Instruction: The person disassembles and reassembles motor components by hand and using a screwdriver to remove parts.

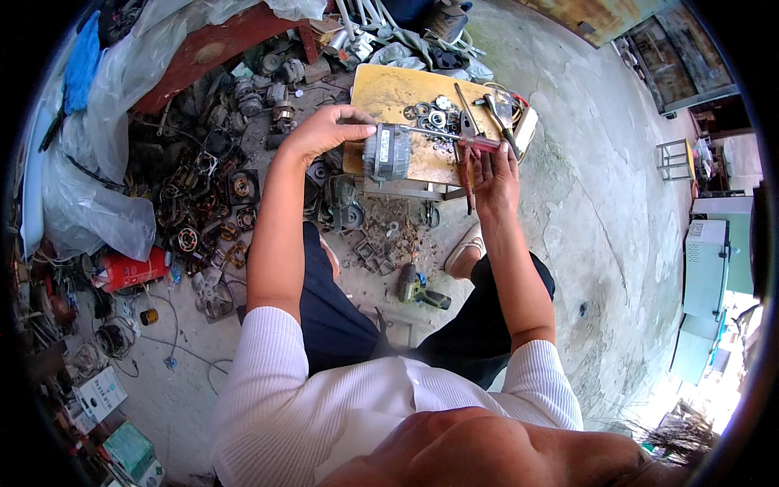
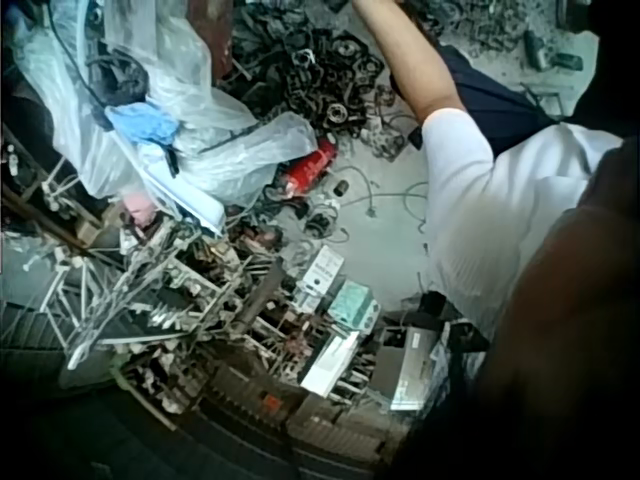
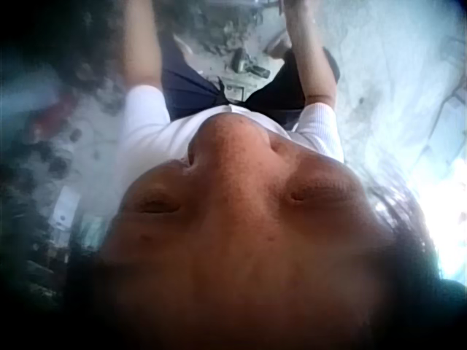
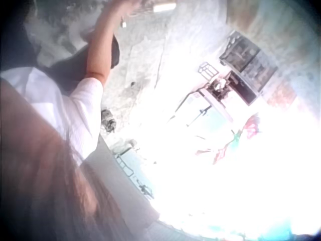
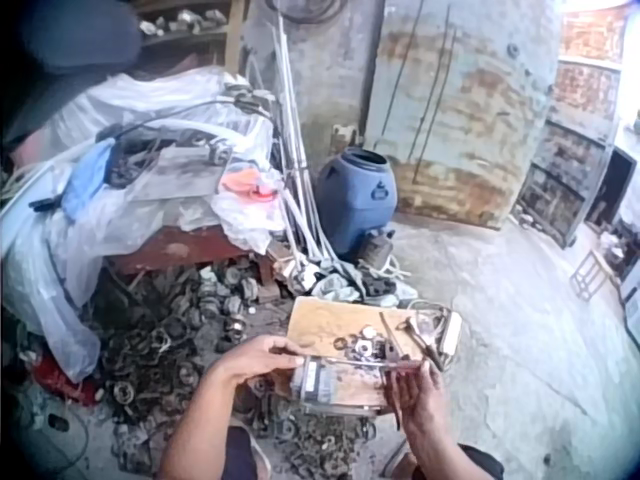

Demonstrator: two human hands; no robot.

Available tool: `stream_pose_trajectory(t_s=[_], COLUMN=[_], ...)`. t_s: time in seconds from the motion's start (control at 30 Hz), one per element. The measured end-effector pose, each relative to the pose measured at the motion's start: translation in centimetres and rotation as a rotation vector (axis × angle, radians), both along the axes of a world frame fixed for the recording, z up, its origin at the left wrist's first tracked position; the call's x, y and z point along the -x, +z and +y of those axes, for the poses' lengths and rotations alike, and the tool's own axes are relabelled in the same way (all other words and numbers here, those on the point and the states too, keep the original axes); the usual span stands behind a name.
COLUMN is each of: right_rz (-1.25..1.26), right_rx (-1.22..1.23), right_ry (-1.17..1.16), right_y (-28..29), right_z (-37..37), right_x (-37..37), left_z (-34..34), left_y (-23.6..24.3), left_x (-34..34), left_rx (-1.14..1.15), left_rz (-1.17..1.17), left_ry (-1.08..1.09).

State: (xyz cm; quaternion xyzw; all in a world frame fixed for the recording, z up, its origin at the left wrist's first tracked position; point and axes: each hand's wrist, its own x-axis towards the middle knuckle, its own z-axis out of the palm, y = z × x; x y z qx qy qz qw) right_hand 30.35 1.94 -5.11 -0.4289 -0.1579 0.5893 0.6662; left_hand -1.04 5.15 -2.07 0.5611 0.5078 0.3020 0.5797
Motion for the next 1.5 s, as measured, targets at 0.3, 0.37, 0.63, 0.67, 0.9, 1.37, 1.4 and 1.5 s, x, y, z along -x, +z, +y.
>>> stream_pose_trajectory(t_s=[0.3,0.37,0.63,0.67,0.9,1.37,1.4,1.5], right_rz=[-0.036,-0.032,0.032,0.024,-0.030,0.060,0.066,0.075], right_rx=[0.005,0.004,0.014,0.013,0.019,-0.043,-0.048,-0.056], right_ry=[0.019,0.026,0.015,0.014,0.018,-0.001,0.014,0.010], right_y=[0.5,0.4,0.8,0.8,0.5,-0.1,-0.3,-0.4], right_z=[-0.2,-0.2,-0.3,-0.3,0.1,0.2,0.3,0.3], right_x=[0.0,-0.1,0.0,-0.1,-0.2,0.0,-0.3,-0.2], left_z=[-0.2,-0.1,0.2,0.3,0.4,0.0,0.0,-0.1], left_y=[0.6,0.4,-0.4,-0.7,-0.7,0.2,0.2,0.1], left_x=[-0.2,0.0,0.1,0.2,0.0,-0.4,-0.5,-0.6], left_rx=[0.020,0.022,0.064,0.081,0.027,-0.020,-0.022,-0.015], left_rz=[0.033,0.039,-0.013,-0.035,0.045,0.074,0.076,0.070], left_ry=[0.025,0.015,0.032,0.036,0.037,0.040,0.046,0.058])
